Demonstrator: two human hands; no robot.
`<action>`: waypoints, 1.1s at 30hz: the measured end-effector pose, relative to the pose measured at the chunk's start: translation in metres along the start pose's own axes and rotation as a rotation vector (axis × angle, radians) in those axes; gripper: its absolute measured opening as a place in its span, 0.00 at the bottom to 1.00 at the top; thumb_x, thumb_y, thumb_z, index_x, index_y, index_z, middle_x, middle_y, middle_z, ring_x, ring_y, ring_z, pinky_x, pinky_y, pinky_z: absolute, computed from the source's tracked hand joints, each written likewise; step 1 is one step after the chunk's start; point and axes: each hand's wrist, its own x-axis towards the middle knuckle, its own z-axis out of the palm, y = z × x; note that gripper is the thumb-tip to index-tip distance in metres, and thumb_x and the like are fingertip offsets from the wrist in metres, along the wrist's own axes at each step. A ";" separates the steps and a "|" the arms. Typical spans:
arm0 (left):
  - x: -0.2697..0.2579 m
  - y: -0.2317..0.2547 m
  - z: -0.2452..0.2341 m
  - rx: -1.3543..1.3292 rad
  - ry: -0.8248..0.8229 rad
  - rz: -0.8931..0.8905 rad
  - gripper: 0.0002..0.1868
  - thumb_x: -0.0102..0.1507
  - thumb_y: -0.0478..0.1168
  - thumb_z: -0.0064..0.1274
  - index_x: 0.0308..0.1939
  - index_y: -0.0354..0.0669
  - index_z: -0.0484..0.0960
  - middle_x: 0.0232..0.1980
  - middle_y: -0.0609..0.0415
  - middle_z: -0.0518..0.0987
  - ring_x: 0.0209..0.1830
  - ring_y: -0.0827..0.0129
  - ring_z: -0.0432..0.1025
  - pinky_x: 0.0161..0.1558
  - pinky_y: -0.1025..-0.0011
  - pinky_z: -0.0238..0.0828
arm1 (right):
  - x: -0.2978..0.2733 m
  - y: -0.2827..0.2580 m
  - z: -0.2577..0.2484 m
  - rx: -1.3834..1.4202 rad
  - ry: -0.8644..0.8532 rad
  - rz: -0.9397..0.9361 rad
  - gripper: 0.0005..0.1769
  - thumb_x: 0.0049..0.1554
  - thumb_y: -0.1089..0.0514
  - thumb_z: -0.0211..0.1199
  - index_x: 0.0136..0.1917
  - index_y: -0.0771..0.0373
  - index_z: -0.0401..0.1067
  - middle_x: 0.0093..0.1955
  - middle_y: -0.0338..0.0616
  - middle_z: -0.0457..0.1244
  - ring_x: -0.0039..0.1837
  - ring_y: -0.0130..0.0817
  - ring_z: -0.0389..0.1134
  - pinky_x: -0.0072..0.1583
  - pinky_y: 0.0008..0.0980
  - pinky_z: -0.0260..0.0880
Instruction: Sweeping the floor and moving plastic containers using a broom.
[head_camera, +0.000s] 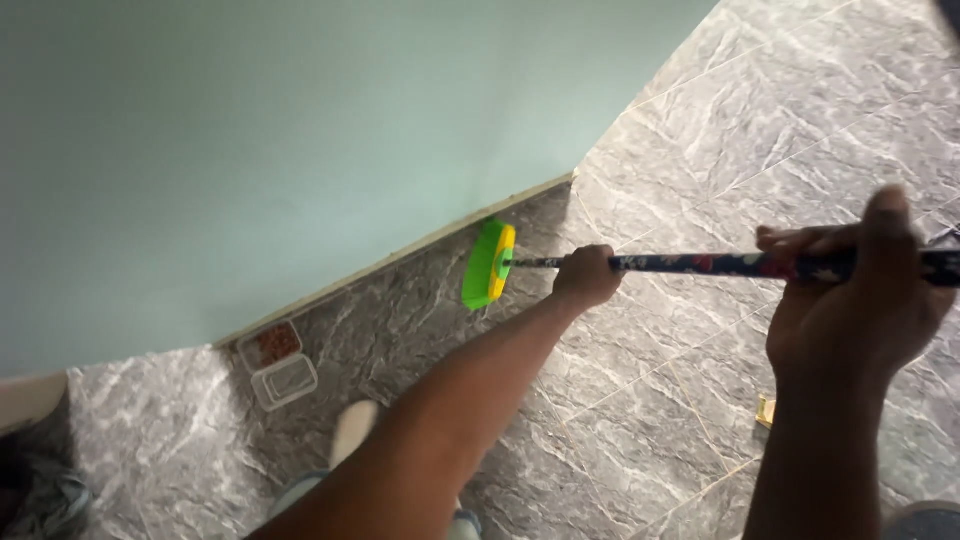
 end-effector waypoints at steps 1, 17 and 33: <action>-0.009 0.004 -0.010 0.013 0.071 0.027 0.14 0.63 0.49 0.55 0.33 0.42 0.84 0.32 0.43 0.82 0.33 0.48 0.78 0.39 0.50 0.76 | -0.005 -0.003 -0.002 0.041 -0.085 -0.095 0.13 0.77 0.59 0.51 0.49 0.65 0.62 0.38 0.51 0.65 0.42 0.44 0.72 0.58 0.47 0.75; -0.112 -0.055 -0.172 0.156 0.077 -0.271 0.22 0.57 0.56 0.60 0.36 0.39 0.87 0.35 0.41 0.84 0.37 0.46 0.81 0.43 0.52 0.78 | -0.031 0.005 0.154 0.124 0.274 0.091 0.24 0.68 0.44 0.65 0.35 0.52 0.60 0.26 0.32 0.54 0.25 0.25 0.57 0.33 0.34 0.66; -0.050 -0.039 0.029 0.125 -0.191 -0.152 0.08 0.63 0.40 0.54 0.40 0.42 0.86 0.42 0.42 0.85 0.46 0.47 0.79 0.51 0.52 0.74 | -0.053 0.006 -0.001 0.263 0.294 0.241 0.14 0.61 0.57 0.63 0.35 0.58 0.66 0.29 0.40 0.57 0.36 0.35 0.64 0.58 0.47 0.70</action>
